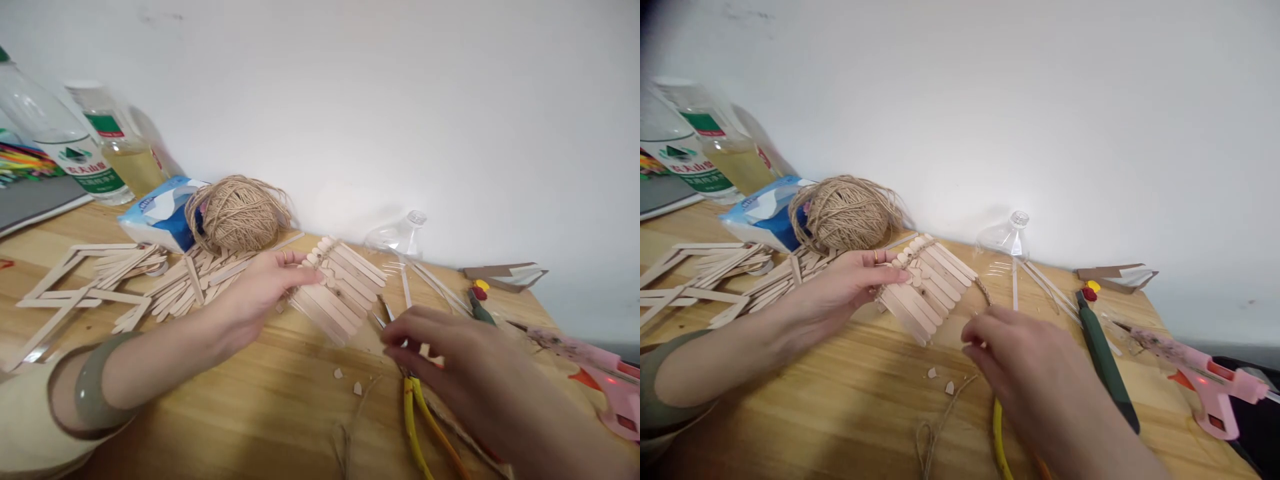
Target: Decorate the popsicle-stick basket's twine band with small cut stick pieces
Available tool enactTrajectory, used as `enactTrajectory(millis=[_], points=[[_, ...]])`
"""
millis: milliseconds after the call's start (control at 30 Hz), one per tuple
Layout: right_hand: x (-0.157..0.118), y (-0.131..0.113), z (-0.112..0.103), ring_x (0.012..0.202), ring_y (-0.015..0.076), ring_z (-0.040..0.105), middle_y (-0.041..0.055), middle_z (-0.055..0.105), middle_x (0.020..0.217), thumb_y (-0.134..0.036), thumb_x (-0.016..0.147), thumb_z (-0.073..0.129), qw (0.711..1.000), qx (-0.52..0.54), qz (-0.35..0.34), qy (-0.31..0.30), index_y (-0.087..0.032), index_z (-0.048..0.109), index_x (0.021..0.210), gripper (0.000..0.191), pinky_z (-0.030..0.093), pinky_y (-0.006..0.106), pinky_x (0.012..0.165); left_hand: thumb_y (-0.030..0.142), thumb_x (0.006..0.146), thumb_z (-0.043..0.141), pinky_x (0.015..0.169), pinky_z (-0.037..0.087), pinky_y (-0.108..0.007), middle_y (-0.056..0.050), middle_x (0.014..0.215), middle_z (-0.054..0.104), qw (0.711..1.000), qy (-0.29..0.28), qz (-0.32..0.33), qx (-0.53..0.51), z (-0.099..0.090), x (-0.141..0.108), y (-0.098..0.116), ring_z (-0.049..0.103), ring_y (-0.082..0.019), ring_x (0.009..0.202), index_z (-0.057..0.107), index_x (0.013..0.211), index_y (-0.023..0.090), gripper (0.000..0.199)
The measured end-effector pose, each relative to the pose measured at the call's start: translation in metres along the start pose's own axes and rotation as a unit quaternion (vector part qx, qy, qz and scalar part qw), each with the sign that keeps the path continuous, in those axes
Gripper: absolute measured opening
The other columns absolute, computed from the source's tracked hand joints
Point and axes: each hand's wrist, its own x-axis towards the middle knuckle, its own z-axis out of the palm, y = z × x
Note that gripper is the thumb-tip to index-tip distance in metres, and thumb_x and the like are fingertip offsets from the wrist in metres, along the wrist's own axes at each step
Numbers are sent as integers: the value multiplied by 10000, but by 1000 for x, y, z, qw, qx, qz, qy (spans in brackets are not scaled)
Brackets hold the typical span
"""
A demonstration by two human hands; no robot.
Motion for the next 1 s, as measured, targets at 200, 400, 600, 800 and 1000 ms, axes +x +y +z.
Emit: enactTrajectory(millis=[200,400,600,800,1000], points=[[9,-7,28,695,189,646,-21,669,800,-59,760,599,972,-64,-36,-225,-237,637,814,190,330,259,531,183,652,739,649,463,-236,3,689,670,1000,-3,-3,-4,-6,6,0,619,-129,660,640,722,132,131],[14,-5,47,604,153,617,-22,647,760,-36,725,583,971,-72,-55,-223,-208,627,739,178,239,242,470,184,653,747,636,469,-217,-5,713,682,1000,6,-11,-3,-5,8,0,615,-112,649,671,802,121,179],[13,-3,48,555,179,610,7,661,700,-13,677,561,974,-85,-57,-204,-185,616,671,181,169,278,446,154,675,733,638,475,-213,-6,723,698,999,-14,-19,-42,-5,8,0,625,-110,652,675,779,128,122],[6,-4,13,587,104,588,-79,649,642,-34,718,581,984,26,-40,-173,-242,589,702,209,358,199,511,155,692,719,616,449,-210,11,657,685,998,-24,-41,-48,-5,8,0,605,-99,605,677,709,143,47],[11,-3,-9,614,99,580,-78,639,651,-198,771,608,961,267,45,54,-257,614,701,93,440,173,561,230,705,703,657,398,-221,14,682,679,999,-45,-25,10,-7,9,-5,571,-105,642,690,703,153,78]])
